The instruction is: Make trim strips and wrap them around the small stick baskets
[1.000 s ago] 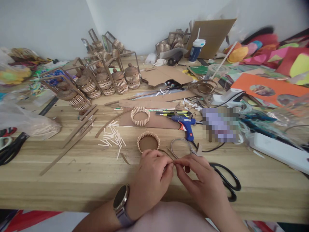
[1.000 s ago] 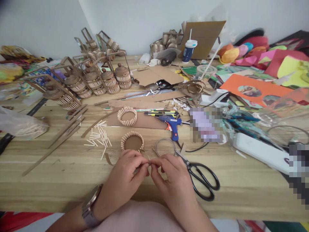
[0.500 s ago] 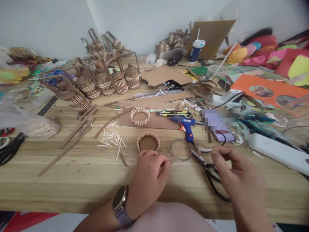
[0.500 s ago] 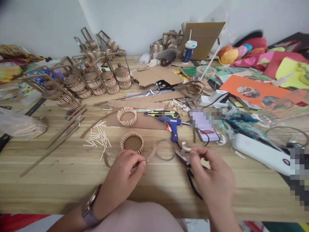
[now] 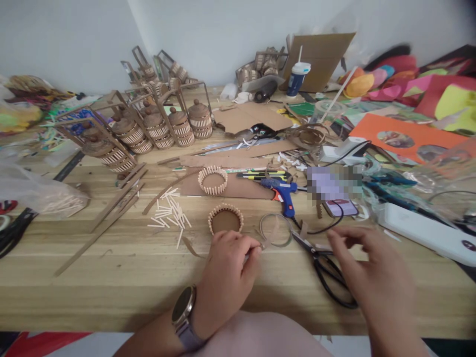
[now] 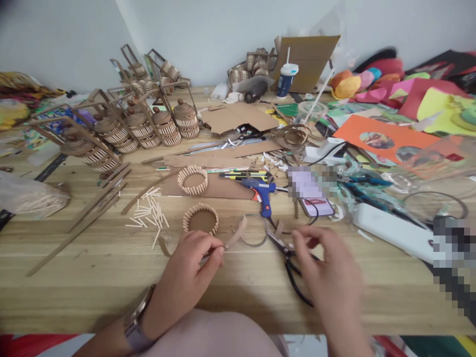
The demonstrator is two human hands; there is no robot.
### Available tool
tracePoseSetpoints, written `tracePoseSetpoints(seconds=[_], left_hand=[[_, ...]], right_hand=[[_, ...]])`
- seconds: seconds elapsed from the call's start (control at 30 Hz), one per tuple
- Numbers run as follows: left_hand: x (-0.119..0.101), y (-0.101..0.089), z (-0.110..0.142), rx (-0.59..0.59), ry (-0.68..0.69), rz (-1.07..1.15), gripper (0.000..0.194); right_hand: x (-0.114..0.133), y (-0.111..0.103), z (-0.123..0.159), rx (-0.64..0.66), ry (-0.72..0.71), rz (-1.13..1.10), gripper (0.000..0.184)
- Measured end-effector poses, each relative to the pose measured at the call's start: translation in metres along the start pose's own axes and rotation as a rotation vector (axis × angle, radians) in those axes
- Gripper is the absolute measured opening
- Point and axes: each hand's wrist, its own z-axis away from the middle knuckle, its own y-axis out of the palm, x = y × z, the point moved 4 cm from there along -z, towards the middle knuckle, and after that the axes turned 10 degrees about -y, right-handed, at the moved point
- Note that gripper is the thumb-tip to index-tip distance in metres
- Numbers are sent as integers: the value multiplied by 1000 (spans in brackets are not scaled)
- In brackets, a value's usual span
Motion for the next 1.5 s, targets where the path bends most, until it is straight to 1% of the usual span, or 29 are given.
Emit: tracePoseSetpoints(seconds=[0.03, 0.1, 0.13, 0.17, 0.23, 0.3, 0.4, 0.47, 0.53, 0.6, 0.67, 0.73, 0.83, 0.9, 0.97, 1.03, 1.1, 1.2, 1.37, 1.43, 1.5], left_hand=[[-1, 0, 0, 2, 6, 13, 20], [-3, 0, 1, 11, 16, 33, 20], [-3, 1, 1, 20, 17, 41, 20], [-4, 1, 1, 31, 17, 53, 19], [-4, 2, 2, 64, 5, 98, 15], [-2, 3, 2, 103, -30, 164, 11], [3, 5, 3, 146, -93, 240, 8], [5, 5, 3, 153, -97, 252, 12], [4, 5, 3, 156, -69, 226, 10], [3, 4, 2, 154, -39, 184, 19], [1, 2, 2, 134, -18, 149, 25], [-1, 0, 2, 117, 5, 139, 25], [-3, -1, 2, 121, 37, 153, 27], [-3, -1, 1, 125, 35, 167, 29], [-3, -2, 1, 125, 28, 183, 30], [-3, -3, 0, 128, 26, 203, 29], [-3, -3, 1, 142, 16, 224, 28], [-1, -2, 1, 165, -35, 257, 28], [2, -2, 1, 150, -126, 305, 25], [2, -2, 1, 143, -131, 311, 24], [2, -2, 2, 123, -126, 296, 24]], right_hand=[[4, 10, 3, 88, 6, -137, 20], [17, 33, 13, 311, 52, -456, 21], [25, 43, 19, 399, 97, -621, 22], [34, 50, 24, 455, 144, -773, 22], [49, 60, 30, 487, 215, -1010, 21], [58, 63, 32, 478, 246, -1129, 21], [58, 64, 32, 453, 288, -1134, 24], [53, 63, 31, 409, 317, -1094, 26], [49, 61, 29, 361, 330, -1072, 27], [48, 59, 27, 339, 314, -1081, 27], [51, 58, 27, 344, 282, -1097, 26], [53, 58, 27, 349, 272, -1111, 26], [50, 58, 28, 330, 332, -1112, 30], [44, 57, 26, 284, 395, -1106, 34], [36, 53, 21, 208, 442, -1109, 38], [29, 48, 15, 140, 455, -1109, 41], [25, 43, 10, 115, 450, -1093, 43], [23, 40, 9, 120, 424, -1041, 44], [25, 37, 17, 131, 348, -826, 46], [27, 37, 18, 164, 361, -871, 46], [31, 41, 18, 260, 406, -1032, 46]])
